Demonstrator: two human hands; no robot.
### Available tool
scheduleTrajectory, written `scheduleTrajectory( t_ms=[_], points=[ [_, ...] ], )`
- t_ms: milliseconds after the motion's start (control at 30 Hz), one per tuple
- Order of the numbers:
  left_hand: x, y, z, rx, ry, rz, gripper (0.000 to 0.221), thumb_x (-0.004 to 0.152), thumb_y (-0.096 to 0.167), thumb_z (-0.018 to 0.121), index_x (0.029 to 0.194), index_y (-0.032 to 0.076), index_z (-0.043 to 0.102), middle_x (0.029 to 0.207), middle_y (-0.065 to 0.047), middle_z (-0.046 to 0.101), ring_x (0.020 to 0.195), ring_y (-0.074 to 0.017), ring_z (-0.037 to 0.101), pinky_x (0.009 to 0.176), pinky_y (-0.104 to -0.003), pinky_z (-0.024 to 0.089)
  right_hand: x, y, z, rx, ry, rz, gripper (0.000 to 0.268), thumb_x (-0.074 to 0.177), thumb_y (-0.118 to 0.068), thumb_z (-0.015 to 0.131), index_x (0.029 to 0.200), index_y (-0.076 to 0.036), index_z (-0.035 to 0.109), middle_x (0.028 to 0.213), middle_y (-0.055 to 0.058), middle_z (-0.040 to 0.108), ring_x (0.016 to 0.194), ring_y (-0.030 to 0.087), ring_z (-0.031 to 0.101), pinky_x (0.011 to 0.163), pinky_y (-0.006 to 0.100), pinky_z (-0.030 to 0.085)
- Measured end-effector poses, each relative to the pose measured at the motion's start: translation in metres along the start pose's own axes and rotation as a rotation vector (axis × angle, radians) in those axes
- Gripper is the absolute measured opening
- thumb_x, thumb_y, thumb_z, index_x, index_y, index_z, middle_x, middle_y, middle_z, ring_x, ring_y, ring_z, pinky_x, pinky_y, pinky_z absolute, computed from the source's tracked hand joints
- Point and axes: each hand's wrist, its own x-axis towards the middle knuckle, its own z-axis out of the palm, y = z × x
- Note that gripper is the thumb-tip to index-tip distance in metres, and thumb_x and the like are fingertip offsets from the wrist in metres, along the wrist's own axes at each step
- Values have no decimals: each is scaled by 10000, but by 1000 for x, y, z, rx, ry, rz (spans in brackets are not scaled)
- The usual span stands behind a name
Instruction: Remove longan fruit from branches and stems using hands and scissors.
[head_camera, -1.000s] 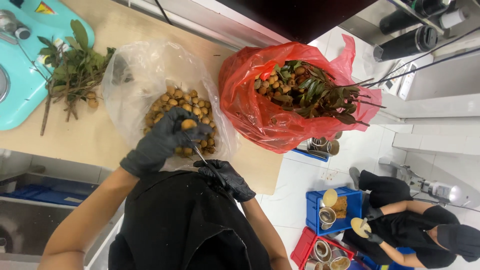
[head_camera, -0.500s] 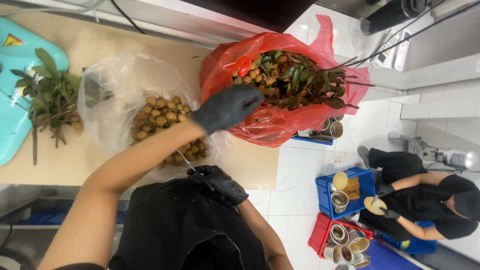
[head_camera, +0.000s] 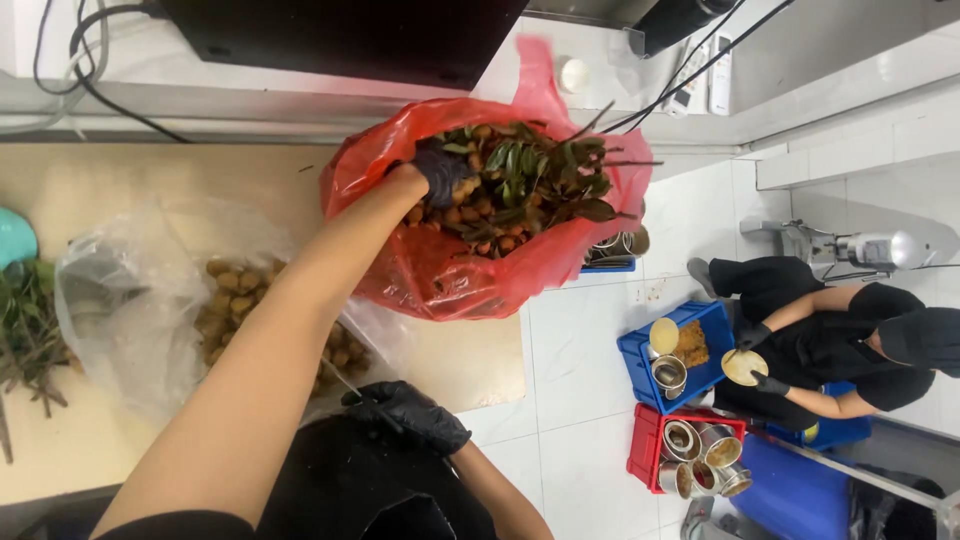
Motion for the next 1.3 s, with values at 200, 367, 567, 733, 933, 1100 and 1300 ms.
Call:
scheduleTrajectory(
  t_ms=[200,367,567,733,933,1100,1300],
  points=[
    [-41,32,-50,226,-219,-155,625,896,331,531,1503,480,507,1656,-3,342,1548,-327,272,1256,-515,255,2,-21,4,-230,21,-46,424,960,-258,709,1325,-43,709,947,35,729,733,56,634,676,221,530],
    [-68,49,-49,-382,29,-178,531,995,523,545,1423,209,529,1531,-100,392,1446,-324,315,1191,-489,249,-4,-38,10,-347,17,-50,442,929,-285,707,1312,-65,713,946,23,738,744,66,651,693,231,545],
    [-107,86,-57,-207,252,157,331,962,314,631,1249,149,626,1259,-116,620,1242,-323,569,1056,-478,460,-13,-52,17,-264,26,24,431,927,-305,727,1282,-61,716,947,19,731,755,66,625,698,229,524],
    [-78,100,16,-72,136,223,326,820,233,698,1136,155,710,1087,-228,613,979,-418,592,843,-491,487,-2,-47,15,-212,-36,37,422,923,-282,715,1279,-54,713,974,14,728,768,62,621,702,233,521],
    [-67,110,55,183,292,-219,179,1032,88,583,1150,-29,650,995,-258,672,856,-394,676,718,-496,535,3,-45,15,-367,-18,31,441,932,-292,688,1305,-58,719,940,31,724,756,61,609,702,240,521],
    [-99,114,-52,-382,495,-140,310,977,227,581,1114,-46,632,966,-234,664,916,-376,638,835,-487,518,-6,-54,21,-356,10,23,445,945,-347,711,1283,-57,721,932,30,717,747,66,590,694,244,502],
    [-101,65,-78,-333,309,-365,505,943,291,686,1243,-90,549,1022,-253,660,928,-401,663,794,-495,528,-4,-51,19,-367,-2,6,446,936,-340,720,1279,-54,727,921,25,722,748,44,601,692,227,507]
  ],
)
